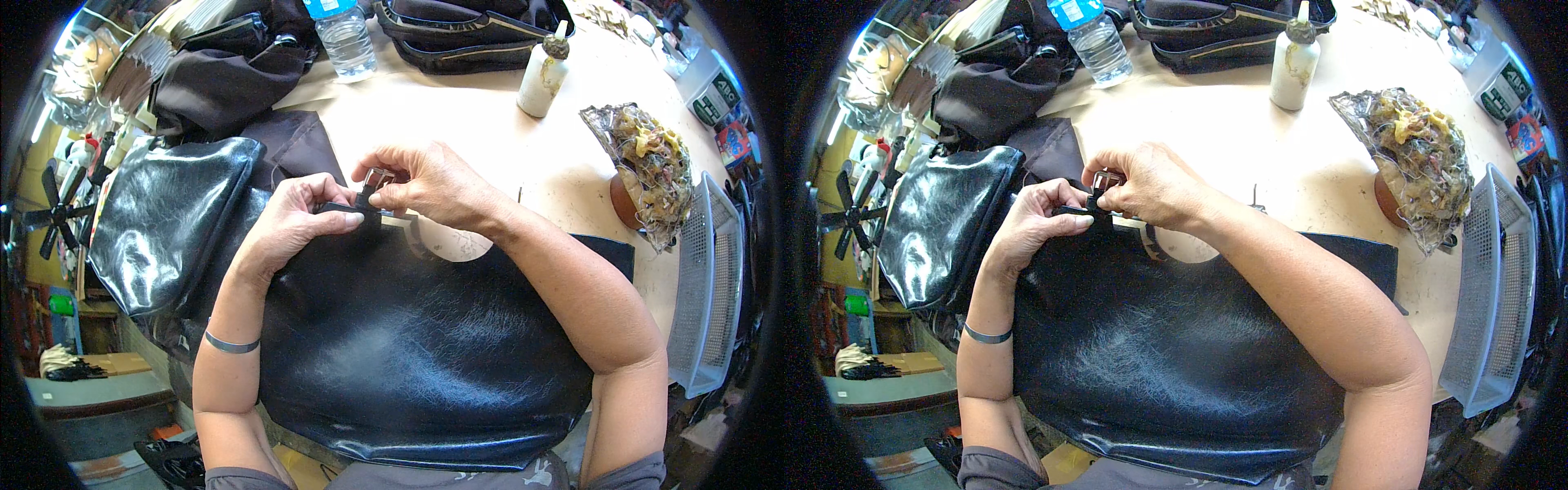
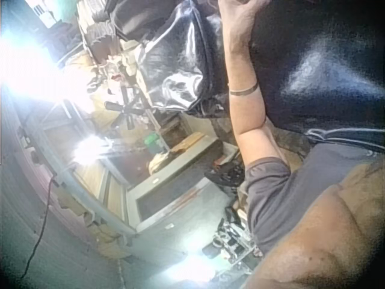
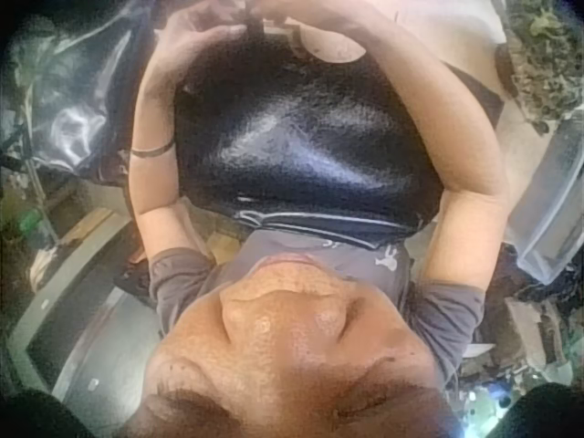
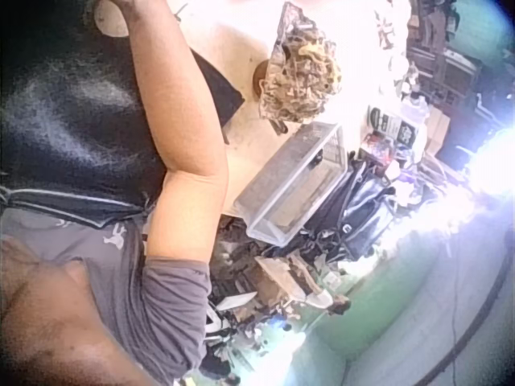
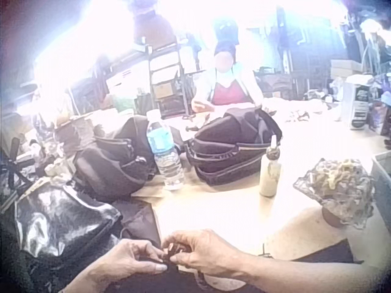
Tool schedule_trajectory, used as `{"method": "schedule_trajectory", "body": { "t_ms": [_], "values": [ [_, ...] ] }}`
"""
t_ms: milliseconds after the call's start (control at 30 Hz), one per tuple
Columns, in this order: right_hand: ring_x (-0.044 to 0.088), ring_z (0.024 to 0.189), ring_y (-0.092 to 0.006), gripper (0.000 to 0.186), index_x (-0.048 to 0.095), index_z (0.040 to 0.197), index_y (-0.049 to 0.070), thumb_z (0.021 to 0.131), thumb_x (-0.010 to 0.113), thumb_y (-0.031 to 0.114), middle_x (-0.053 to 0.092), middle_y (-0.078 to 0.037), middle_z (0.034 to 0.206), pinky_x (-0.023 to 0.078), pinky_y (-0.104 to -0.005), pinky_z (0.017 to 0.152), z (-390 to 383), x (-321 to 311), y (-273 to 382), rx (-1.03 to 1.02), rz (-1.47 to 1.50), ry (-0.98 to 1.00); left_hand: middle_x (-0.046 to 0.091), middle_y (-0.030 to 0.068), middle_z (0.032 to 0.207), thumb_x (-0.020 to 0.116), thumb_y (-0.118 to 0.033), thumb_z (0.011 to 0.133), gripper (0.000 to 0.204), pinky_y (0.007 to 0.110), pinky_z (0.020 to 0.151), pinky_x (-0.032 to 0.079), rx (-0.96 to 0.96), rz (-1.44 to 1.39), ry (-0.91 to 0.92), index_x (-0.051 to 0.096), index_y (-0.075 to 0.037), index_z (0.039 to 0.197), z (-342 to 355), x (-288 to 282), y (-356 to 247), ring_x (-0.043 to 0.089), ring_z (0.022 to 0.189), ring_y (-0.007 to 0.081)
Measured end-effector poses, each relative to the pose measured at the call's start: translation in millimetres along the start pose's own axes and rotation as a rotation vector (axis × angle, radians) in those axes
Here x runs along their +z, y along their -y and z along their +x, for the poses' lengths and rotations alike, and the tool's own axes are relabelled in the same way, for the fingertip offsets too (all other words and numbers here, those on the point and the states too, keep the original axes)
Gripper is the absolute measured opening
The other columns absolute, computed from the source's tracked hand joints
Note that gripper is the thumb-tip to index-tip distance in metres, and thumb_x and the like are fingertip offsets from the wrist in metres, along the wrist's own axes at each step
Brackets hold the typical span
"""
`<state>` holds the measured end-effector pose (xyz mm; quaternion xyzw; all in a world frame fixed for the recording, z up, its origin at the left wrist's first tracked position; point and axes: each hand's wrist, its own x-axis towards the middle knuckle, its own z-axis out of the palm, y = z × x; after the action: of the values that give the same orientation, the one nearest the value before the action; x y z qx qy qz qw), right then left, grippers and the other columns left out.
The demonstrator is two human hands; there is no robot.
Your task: The person attaches metal buckles to a black leather bag using a hammer to secure the hardware. They repeatedly position the bag on the table, align the buckles, and strike them into place. The person also handles a brown fabric piece and a glue bottle during the process.
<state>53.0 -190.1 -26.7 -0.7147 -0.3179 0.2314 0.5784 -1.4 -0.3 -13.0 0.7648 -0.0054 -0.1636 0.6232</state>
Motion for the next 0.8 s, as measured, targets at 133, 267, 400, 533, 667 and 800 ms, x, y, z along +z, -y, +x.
{"method": "schedule_trajectory", "body": {
  "t_ms": [133,267,400,533,667,800],
  "values": [
    [0.049,0.063,-0.0059,0.021,0.058,0.097,0.003,0.077,0.058,0.002,0.055,-0.001,0.072,0.043,-0.0199,0.056,0,0,0,0.002,0.015,0.003,0.059,0.0089,0.091,0.068,-0.001,0.068,0.015,0.023,0.077,0.044,-0.004,-0.005,-0.004,0.056,-0.002,0.077,0,0,1,0.054,0.085,0.0106],
    [0.050,0.063,-0.0061,0.022,0.058,0.099,0.003,0.077,0.058,0.003,0.055,-0.001,0.072,0.043,-0.0200,0.056,1,0,0,-0.017,-0.010,0.007,0.059,0.0072,0.089,0.068,-0.001,0.068,0.015,0.022,0.076,0.043,0.030,0.031,-0.016,0.056,-0.002,0.077,0,1,2,0.054,0.083,0.0096],
    [0.052,0.055,-0.0082,0.017,0.060,0.089,0.001,0.073,0.056,0.001,0.055,-0.003,0.062,0.045,-0.0228,0.052,1,2,-3,-0.027,0.099,-0.046,0.057,0.0059,0.088,0.066,0.002,0.067,0.015,0.021,0.073,0.043,0.022,0.040,-0.031,0.055,-0.003,0.075,0,3,1,0.052,0.079,0.0081],
    [0.052,0.058,-0.0076,0.018,0.058,0.097,0.000,0.080,0.052,0.003,0.055,-0.002,0.066,0.046,-0.0211,0.056,0,-1,2,0.033,0.116,-0.021,0.057,0.0056,0.087,0.065,0.003,0.067,0.015,0.021,0.072,0.044,0.018,0.040,-0.031,0.055,-0.002,0.076,1,3,1,0.053,0.077,0.0083],
    [0.053,0.062,-0.0074,0.020,0.058,0.101,0.000,0.083,0.051,0.007,0.056,-0.002,0.069,0.046,-0.0209,0.058,-1,-2,7,0.066,0.064,-0.015,0.057,0.0056,0.087,0.065,0.003,0.067,0.014,0.021,0.072,0.044,0.016,0.028,-0.028,0.055,-0.002,0.076,1,2,4,0.053,0.076,0.0083],
    [0.054,0.064,-0.0078,0.020,0.058,0.101,0.002,0.084,0.052,0.010,0.057,-0.003,0.074,0.047,-0.0213,0.060,1,-2,4,0.022,-0.069,-0.025,0.057,0.0053,0.086,0.065,0.003,0.067,0.015,0.020,0.071,0.043,0.013,0.033,-0.038,0.055,-0.002,0.076,0,4,1,0.053,0.076,0.0077]
  ]
}}
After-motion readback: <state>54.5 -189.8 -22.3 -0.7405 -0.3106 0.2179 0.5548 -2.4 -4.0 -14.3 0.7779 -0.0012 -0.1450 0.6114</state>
